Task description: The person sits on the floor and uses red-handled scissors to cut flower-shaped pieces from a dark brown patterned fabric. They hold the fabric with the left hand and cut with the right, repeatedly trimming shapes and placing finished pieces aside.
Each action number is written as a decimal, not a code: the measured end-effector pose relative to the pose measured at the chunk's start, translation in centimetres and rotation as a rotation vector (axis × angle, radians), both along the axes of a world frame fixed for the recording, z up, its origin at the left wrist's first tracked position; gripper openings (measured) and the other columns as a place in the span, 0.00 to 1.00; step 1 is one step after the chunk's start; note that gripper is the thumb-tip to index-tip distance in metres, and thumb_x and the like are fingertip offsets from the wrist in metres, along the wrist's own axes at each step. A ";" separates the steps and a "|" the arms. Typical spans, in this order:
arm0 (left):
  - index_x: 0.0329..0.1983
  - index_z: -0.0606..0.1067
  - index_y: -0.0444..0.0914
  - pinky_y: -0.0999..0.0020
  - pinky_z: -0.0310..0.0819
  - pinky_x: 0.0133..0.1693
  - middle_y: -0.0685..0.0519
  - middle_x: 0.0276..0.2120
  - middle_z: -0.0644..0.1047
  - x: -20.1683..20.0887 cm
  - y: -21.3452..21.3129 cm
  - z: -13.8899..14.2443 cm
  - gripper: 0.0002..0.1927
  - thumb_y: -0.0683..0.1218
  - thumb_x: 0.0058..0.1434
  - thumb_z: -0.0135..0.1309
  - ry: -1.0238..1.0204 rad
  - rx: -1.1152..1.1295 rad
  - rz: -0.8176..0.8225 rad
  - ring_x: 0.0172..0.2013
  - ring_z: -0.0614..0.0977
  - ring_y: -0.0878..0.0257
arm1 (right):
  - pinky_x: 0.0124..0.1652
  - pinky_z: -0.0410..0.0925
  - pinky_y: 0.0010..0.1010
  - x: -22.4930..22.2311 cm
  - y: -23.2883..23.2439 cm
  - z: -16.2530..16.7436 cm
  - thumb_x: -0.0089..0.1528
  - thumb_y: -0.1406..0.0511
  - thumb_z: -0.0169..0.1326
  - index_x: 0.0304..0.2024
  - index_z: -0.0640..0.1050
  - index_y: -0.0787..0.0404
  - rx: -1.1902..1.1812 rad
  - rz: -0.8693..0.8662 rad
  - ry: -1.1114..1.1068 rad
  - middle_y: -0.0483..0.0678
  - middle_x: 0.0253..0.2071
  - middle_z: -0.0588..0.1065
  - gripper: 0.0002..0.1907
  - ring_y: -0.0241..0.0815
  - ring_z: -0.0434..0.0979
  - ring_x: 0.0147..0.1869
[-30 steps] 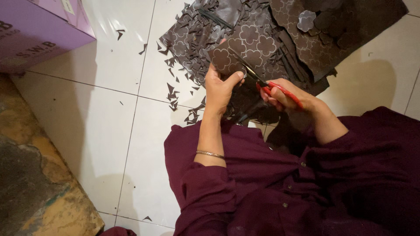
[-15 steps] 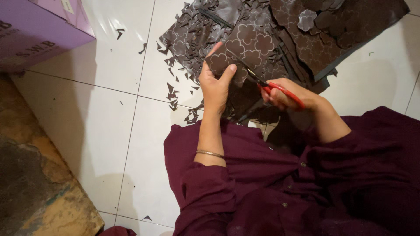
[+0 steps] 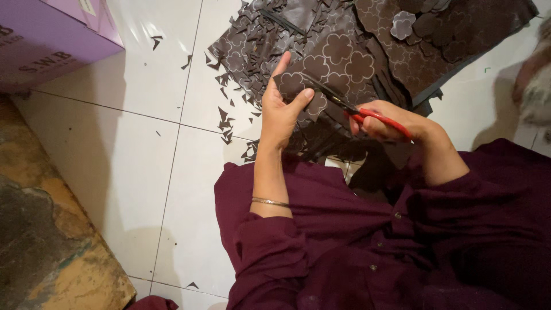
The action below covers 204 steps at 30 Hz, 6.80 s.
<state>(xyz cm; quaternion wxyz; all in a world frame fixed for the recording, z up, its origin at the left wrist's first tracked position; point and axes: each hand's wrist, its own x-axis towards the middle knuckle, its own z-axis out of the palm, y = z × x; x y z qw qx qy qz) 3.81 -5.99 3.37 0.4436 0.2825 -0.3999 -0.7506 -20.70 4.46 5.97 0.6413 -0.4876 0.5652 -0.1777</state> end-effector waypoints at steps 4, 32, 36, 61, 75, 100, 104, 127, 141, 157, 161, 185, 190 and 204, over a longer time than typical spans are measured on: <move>0.78 0.57 0.34 0.68 0.77 0.56 0.50 0.51 0.79 0.2 -0.1 -0.1 0.43 0.33 0.61 0.62 0.037 0.001 -0.031 0.50 0.80 0.64 | 0.22 0.60 0.24 -0.7 0.1 -0.8 0.57 0.41 0.50 0.32 0.74 0.62 -0.063 0.035 -0.082 0.39 0.20 0.66 0.30 0.30 0.65 0.22; 0.79 0.53 0.33 0.68 0.76 0.58 0.49 0.53 0.78 0.1 0.1 -0.5 0.46 0.33 0.60 0.62 0.016 -0.004 -0.070 0.52 0.80 0.64 | 0.23 0.59 0.23 0.8 0.0 0.0 0.59 0.31 0.45 0.41 0.76 0.63 -0.112 0.089 -0.214 0.37 0.21 0.63 0.42 0.30 0.62 0.22; 0.79 0.52 0.33 0.69 0.75 0.58 0.50 0.53 0.78 0.0 0.2 -0.6 0.46 0.33 0.61 0.61 0.003 0.007 -0.081 0.52 0.80 0.65 | 0.22 0.59 0.25 1.2 0.1 -0.1 0.58 0.31 0.45 0.38 0.75 0.64 -0.058 0.034 -0.190 0.38 0.21 0.63 0.43 0.31 0.61 0.22; 0.78 0.58 0.37 0.74 0.75 0.52 0.57 0.43 0.76 0.2 0.2 0.6 0.41 0.32 0.63 0.57 0.008 -0.028 -0.062 0.44 0.78 0.70 | 0.25 0.61 0.25 2.6 0.2 0.2 0.62 0.31 0.34 0.45 0.78 0.64 -0.166 0.056 -0.199 0.40 0.23 0.68 0.45 0.32 0.65 0.23; 0.78 0.57 0.36 0.73 0.76 0.54 0.53 0.49 0.79 0.4 0.2 1.3 0.42 0.32 0.61 0.57 0.008 -0.026 -0.087 0.47 0.80 0.68 | 0.23 0.61 0.25 3.6 0.3 -0.2 0.61 0.30 0.33 0.40 0.76 0.64 -0.177 -0.016 -0.195 0.40 0.20 0.65 0.46 0.33 0.63 0.21; 0.79 0.55 0.35 0.71 0.75 0.55 0.53 0.51 0.79 0.4 0.3 1.1 0.42 0.33 0.63 0.57 0.028 -0.039 -0.107 0.49 0.80 0.68 | 0.22 0.59 0.25 4.6 0.6 -0.7 0.61 0.29 0.34 0.36 0.74 0.62 -0.227 -0.071 -0.165 0.40 0.19 0.66 0.44 0.32 0.63 0.19; 0.79 0.55 0.36 0.71 0.76 0.55 0.52 0.49 0.79 0.5 0.2 1.1 0.42 0.33 0.63 0.56 0.009 -0.053 -0.109 0.48 0.80 0.66 | 0.22 0.59 0.25 4.4 0.4 -0.2 0.61 0.30 0.35 0.35 0.74 0.62 -0.238 -0.070 -0.163 0.41 0.18 0.67 0.43 0.31 0.64 0.18; 0.73 0.66 0.36 0.76 0.74 0.45 0.56 0.42 0.76 0.6 -0.4 0.3 0.36 0.31 0.59 0.47 0.000 0.035 -0.074 0.39 0.76 0.71 | 0.18 0.57 0.25 1.8 0.2 -0.2 0.61 0.31 0.35 0.30 0.75 0.63 -0.166 -0.003 -0.160 0.41 0.13 0.63 0.43 0.32 0.62 0.15; 0.74 0.65 0.40 0.79 0.69 0.39 0.59 0.39 0.74 0.7 0.0 1.0 0.38 0.32 0.56 0.44 -0.087 0.046 -0.116 0.34 0.71 0.73 | 0.30 0.61 0.22 3.0 0.4 0.7 0.66 0.39 0.38 0.47 0.76 0.66 -0.080 0.018 -0.239 0.40 0.26 0.69 0.38 0.32 0.64 0.27; 0.76 0.62 0.42 0.79 0.68 0.36 0.58 0.37 0.73 0.7 0.1 1.1 0.42 0.32 0.54 0.45 -0.091 0.094 -0.194 0.32 0.71 0.72 | 0.29 0.65 0.27 4.1 -0.8 -0.1 0.54 0.57 0.43 0.45 0.79 0.64 -0.027 -0.016 0.035 0.40 0.24 0.66 0.24 0.34 0.67 0.26; 0.76 0.61 0.42 0.79 0.68 0.35 0.57 0.37 0.74 0.6 0.1 1.4 0.42 0.33 0.54 0.45 -0.089 0.133 -0.216 0.31 0.71 0.72 | 0.30 0.64 0.26 3.9 -0.6 -0.4 0.57 0.52 0.41 0.47 0.78 0.63 -0.175 0.019 -0.074 0.38 0.25 0.65 0.28 0.32 0.66 0.28; 0.75 0.62 0.39 0.79 0.68 0.33 0.58 0.37 0.74 0.7 0.0 1.1 0.41 0.32 0.54 0.43 -0.032 0.173 -0.219 0.29 0.71 0.73 | 0.25 0.64 0.25 3.3 -0.2 -0.6 0.52 0.25 0.39 0.36 0.77 0.62 -0.172 -0.003 0.016 0.40 0.24 0.66 0.48 0.32 0.69 0.24; 0.75 0.62 0.39 0.79 0.69 0.35 0.58 0.37 0.73 0.6 -0.1 0.6 0.40 0.32 0.55 0.43 -0.029 0.151 -0.208 0.31 0.71 0.73 | 0.25 0.65 0.24 3.3 0.0 -0.9 0.53 0.25 0.39 0.36 0.76 0.61 -0.171 -0.019 -0.005 0.40 0.24 0.65 0.47 0.31 0.67 0.25; 0.76 0.60 0.40 0.77 0.69 0.33 0.58 0.33 0.72 0.6 0.0 1.0 0.40 0.32 0.56 0.43 -0.041 0.155 -0.205 0.29 0.71 0.72 | 0.23 0.63 0.26 4.3 0.2 -1.9 0.53 0.24 0.43 0.32 0.73 0.62 -0.111 -0.095 -0.008 0.40 0.21 0.67 0.48 0.33 0.68 0.21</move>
